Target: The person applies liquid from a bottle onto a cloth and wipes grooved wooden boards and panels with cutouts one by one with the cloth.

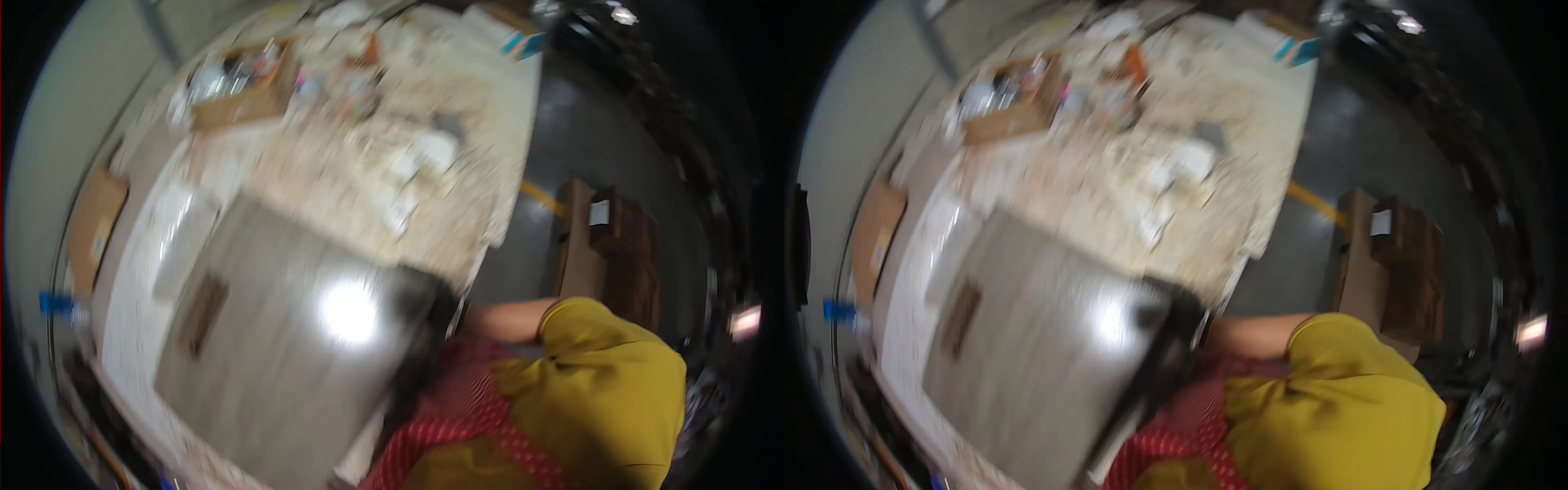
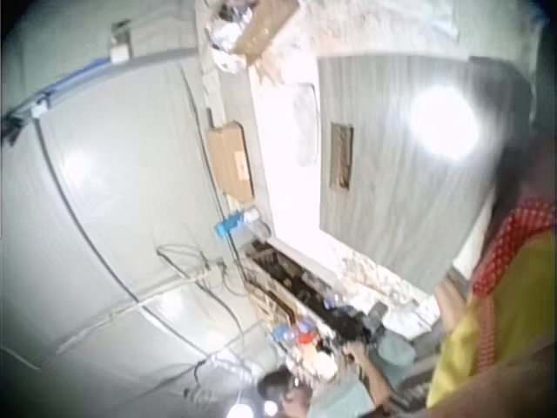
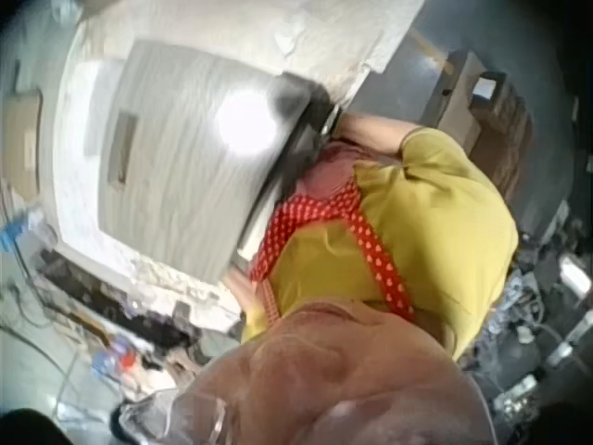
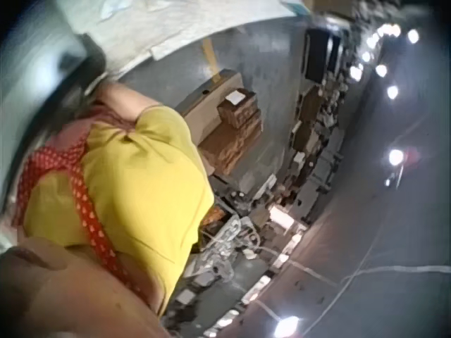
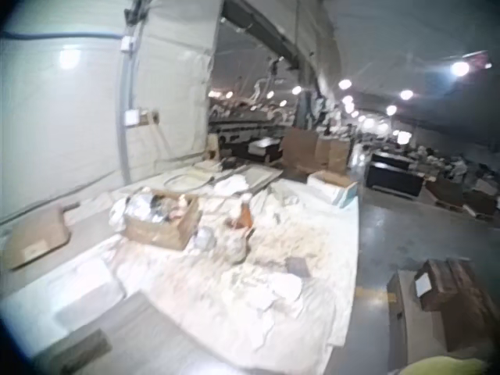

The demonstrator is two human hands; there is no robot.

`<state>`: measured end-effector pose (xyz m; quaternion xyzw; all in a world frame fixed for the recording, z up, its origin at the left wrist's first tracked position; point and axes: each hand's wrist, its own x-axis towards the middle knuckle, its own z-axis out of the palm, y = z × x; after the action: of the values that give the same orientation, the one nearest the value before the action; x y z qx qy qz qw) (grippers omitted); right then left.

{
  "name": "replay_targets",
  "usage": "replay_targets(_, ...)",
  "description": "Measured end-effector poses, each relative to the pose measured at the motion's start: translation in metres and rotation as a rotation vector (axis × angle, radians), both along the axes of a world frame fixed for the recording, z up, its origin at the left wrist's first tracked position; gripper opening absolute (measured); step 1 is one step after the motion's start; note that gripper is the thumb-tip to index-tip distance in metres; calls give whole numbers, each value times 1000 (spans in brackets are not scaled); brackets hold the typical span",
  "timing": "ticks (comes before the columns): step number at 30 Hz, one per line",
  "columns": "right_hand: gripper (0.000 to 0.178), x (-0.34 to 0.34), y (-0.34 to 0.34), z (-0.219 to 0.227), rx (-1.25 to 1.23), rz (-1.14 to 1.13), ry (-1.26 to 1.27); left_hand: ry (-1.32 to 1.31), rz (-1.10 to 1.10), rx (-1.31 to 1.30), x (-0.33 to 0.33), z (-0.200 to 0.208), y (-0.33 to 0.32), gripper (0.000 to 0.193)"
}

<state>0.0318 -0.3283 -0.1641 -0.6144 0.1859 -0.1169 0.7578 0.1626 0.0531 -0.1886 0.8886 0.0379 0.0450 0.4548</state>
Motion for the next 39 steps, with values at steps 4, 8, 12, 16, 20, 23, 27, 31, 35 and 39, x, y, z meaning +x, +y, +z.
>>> replay_targets(4, 40, 42, -9, -4, 168, -226, -13, -18, 37, -29, 0, -8, 21, 60)
replay_targets(8, 40, 74, -13, -6, -720, 11, -26, -51, 115, 14, -4, -6, 42, 60)
replay_targets(12, 43, 71, -16, 3, -890, 28, -15, -48, 122, 29, -4, -4, 49, 60)
replay_targets(16, 43, 61, -31, 19, -808, 133, 19, -27, 106, 12, -4, -7, 57, 61)
replay_targets(20, 54, 53, -45, 52, -499, 401, 294, 94, 78, -10, -12, -10, 77, 61)
replay_targets(23, 89, 23, -65, 38, -1110, 625, 148, 751, -140, 24, -28, 10, 114, 61)
replay_targets(27, 99, 14, -46, 24, -1346, 543, 158, 339, -277, 62, -86, 68, 19, 51)
replay_targets(31, 107, 30, -52, 13, -1391, 560, 145, 364, -193, 306, -75, 49, 8, 60)
replay_targets(35, 97, 40, -48, 30, -1322, 615, 189, 219, -201, 91, -83, 41, 17, 56)
replay_targets(39, 92, 55, -50, 40, -1286, 645, 271, 226, -190, 42, -75, 41, 7, 60)
